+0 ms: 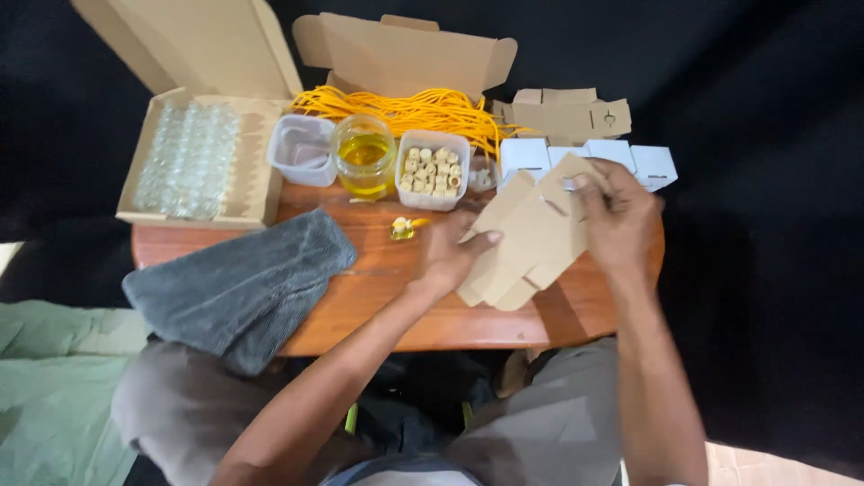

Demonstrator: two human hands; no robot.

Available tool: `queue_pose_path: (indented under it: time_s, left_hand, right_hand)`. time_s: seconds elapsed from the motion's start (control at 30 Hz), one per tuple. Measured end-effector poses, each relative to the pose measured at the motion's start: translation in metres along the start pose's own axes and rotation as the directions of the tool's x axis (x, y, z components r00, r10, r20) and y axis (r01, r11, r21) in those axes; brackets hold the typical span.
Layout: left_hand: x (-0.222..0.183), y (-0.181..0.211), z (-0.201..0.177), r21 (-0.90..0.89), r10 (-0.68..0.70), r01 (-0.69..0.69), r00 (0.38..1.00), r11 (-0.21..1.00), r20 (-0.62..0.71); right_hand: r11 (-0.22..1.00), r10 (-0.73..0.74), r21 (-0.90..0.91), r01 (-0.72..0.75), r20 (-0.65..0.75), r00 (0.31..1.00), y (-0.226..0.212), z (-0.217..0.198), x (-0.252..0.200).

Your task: The person assembles cardboard packaging and places items inside it by hand. They fold the cardboard into a small box, place a component into it, and close the lid.

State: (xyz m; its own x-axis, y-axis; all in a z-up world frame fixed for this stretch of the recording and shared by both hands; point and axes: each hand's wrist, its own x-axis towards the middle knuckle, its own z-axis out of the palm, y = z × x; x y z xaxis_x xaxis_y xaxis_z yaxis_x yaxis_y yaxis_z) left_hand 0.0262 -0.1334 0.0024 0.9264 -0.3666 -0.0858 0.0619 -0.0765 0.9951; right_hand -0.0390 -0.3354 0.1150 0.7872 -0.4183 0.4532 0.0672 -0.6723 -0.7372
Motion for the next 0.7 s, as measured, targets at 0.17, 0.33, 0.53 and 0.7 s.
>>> queue_pose_path:
  time_s: [0.17, 0.33, 0.53, 0.7]
  left_hand:
    - [-0.035, -0.037, -0.034, 0.181, -0.006, 0.023, 0.995, 0.983, -0.095]
    - [-0.077, -0.03, -0.067, 0.171, -0.04, 0.051, 0.997, 0.984, -0.068]
    - [-0.081, -0.054, -0.102, 0.202, -0.191, 0.213, 0.974, 0.956, -0.123]
    - [-0.081, -0.053, -0.139, 0.34, -0.229, 0.292, 0.95, 0.894, -0.214]
  right_hand:
    - [0.93, 0.197, 0.27, -0.248, 0.202, 0.959, -0.002, 0.029, -0.044]
    - [0.863, 0.327, 0.35, -0.364, 0.162, 0.931, 0.015, 0.058, -0.091]
    - [0.896, 0.407, 0.155, -0.415, 0.083, 0.91, 0.0, 0.087, -0.13]
    - [0.944, 0.328, -0.058, -0.325, 0.057, 0.943, -0.03, 0.106, -0.151]
